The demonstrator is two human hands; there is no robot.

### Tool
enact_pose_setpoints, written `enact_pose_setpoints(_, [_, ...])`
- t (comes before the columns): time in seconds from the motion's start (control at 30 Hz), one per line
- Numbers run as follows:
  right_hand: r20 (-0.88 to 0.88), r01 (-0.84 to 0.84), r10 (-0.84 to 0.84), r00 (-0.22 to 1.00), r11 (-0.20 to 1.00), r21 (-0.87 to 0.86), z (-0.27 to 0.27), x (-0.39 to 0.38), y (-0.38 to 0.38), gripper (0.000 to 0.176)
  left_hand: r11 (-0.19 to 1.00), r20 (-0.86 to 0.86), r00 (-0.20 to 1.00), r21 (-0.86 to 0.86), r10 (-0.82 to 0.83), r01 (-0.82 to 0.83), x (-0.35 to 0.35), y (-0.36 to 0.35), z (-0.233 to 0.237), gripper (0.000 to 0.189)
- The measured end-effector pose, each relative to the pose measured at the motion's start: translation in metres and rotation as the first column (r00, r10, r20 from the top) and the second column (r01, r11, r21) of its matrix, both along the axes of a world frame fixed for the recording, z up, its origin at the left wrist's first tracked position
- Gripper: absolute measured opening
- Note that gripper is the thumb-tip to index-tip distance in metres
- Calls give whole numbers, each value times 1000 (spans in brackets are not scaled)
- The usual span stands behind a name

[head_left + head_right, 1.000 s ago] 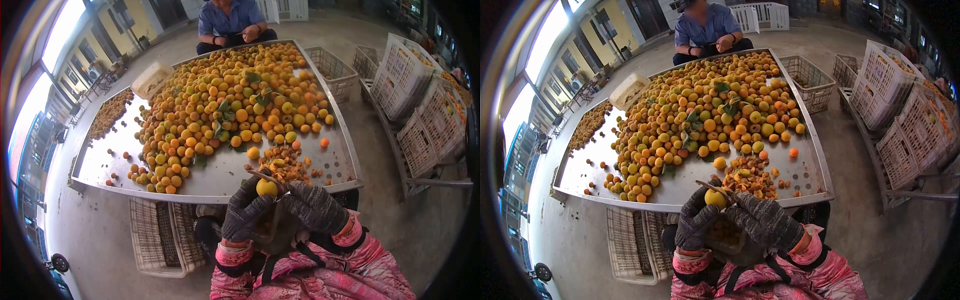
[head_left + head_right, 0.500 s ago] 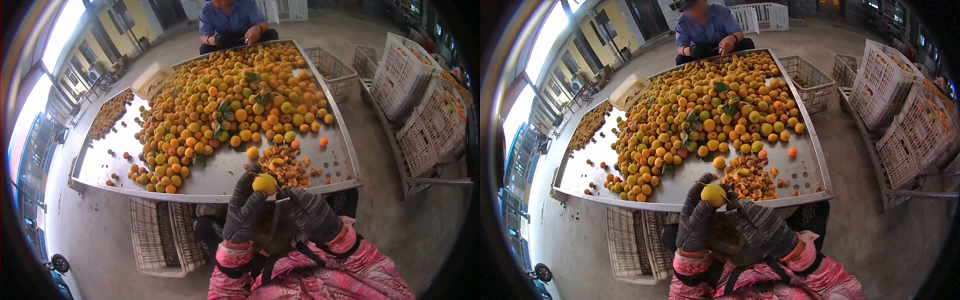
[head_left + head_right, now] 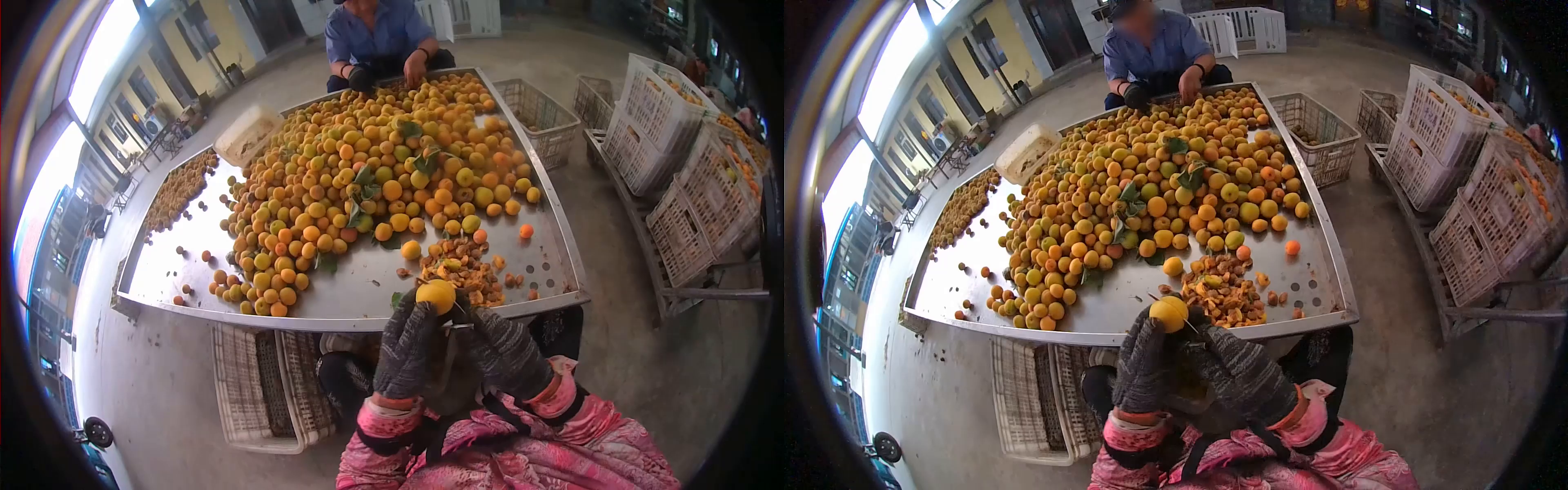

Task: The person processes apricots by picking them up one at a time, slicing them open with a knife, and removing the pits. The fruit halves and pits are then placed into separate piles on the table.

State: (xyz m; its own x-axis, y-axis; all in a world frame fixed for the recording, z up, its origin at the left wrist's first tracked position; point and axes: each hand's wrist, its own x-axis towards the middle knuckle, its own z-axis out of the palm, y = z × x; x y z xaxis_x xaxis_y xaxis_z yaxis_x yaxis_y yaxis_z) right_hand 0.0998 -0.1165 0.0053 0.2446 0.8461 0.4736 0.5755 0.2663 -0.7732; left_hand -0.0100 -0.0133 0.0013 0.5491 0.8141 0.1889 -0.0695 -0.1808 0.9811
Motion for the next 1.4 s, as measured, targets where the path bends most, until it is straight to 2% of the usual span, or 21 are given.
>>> enact_pose_setpoints(0.07, [695, 5, -52, 717, 998, 70, -12, 14, -7, 37, 937, 213, 976, -331, -41, 111, -5, -2, 27, 38])
enact_pose_setpoints(0.1, [694, 2, -51, 718, 997, 71, -7, 14, -7, 37, 938, 212, 977, -330, -38, 108, -11, 3, 27, 38])
enact_pose_setpoints(0.17, [-45, -118, 110, 993, 964, -240, 4, 12, -9, 37, 876, 322, 938, -406, -130, 260, -19, 11, 21, 38])
enact_pose_setpoints(0.27, [67, -37, 36, 997, 999, 10, 8, -5, 2, 36, 829, 495, 868, -502, 41, 247, -5, -12, 32, 38])
enact_pose_setpoints(0.37, [-137, 38, -58, 989, 989, -143, -7, -21, 5, 35, 873, 371, 918, -483, 140, 62, 5, -21, 13, 36])
enact_pose_setpoints(0.53, [-71, -4, 2, 997, 999, -34, -2, -2, 2, 35, 984, 134, 991, -176, -14, 38, -4, -8, 20, 36])
enact_pose_setpoints(0.6, [-146, -47, 38, 989, 997, -57, 0, 5, -1, 35, 770, 301, 943, -566, -140, 294, -11, 6, 28, 40])
enact_pose_setpoints(0.63, [28, -19, 22, 999, 996, -85, 2, 7, -3, 34, 773, 301, 944, -565, -135, 290, -12, 6, 22, 40])
enact_pose_setpoints(0.7, [202, 14, 7, 979, 995, -103, 6, 5, -2, 32, 985, 104, 984, -73, -146, 154, -12, 5, -1, 47])
enact_pose_setpoints(0.8, [201, 23, -30, 979, 999, 36, 5, -12, 4, 31, 980, -98, 995, 200, 19, 1, -8, -8, -17, 52])
enact_pose_setpoints(0.83, [147, 62, -61, 987, 998, -2, -5, -19, 3, 32, 979, -94, 995, 202, 19, 1, -1, -10, -20, 52])
enact_pose_setpoints(0.9, [94, 96, -92, 991, 994, -48, -11, -22, 2, 34, 962, 266, 960, -272, 88, -13, 10, -16, -24, 45])
enact_pose_setpoints(1.03, [8, -1, 2, 1000, 990, -142, -1, -14, -4, 38, 975, 208, 977, -220, 46, 1, 4, -16, -7, 46])
enact_pose_setpoints(1.1, [-104, -61, 42, 994, 982, -177, 8, -5, -4, 38, 994, 151, 988, 102, 10, -26, 0, -10, -2, 45])
enact_pose_setpoints(1.17, [424, -102, 83, 902, 994, 23, 16, 6, -4, 39, 997, 205, 976, 14, -74, 72, -7, -5, 7, 37])
enact_pose_setpoints(1.2, [424, -103, 84, 902, 994, 23, 18, 8, -4, 39, 982, 264, 953, -68, -152, 176, -9, -4, 9, 42])
enact_pose_setpoints(1.23, [-57, -193, 185, 981, 964, -182, 19, 10, -4, 41, 982, 262, 953, -70, -152, 175, -9, -4, 3, 42])
enact_pose_setpoints(1.27, [-531, -356, 150, 834, 881, -311, 22, 11, -4, 42, 996, 180, 980, 37, -83, 77, -9, -4, -7, 39])
enact_pose_setpoints(1.33, [-739, -402, -26, 674, 826, -395, 48, 15, -3, 41, 988, 107, 994, 154, -3, -13, -9, -4, -7, 35])
enact_pose_setpoints(1.37, [-858, -470, -228, 461, 757, -453, 56, 15, -3, 40, 987, 293, 953, -117, -73, 112, -10, -5, 5, 32])
enact_pose_setpoints(1.4, [-858, -471, -228, 461, 756, -454, 43, 17, -4, 40, 896, 480, 873, -350, -81, 275, -10, -7, 11, 30])
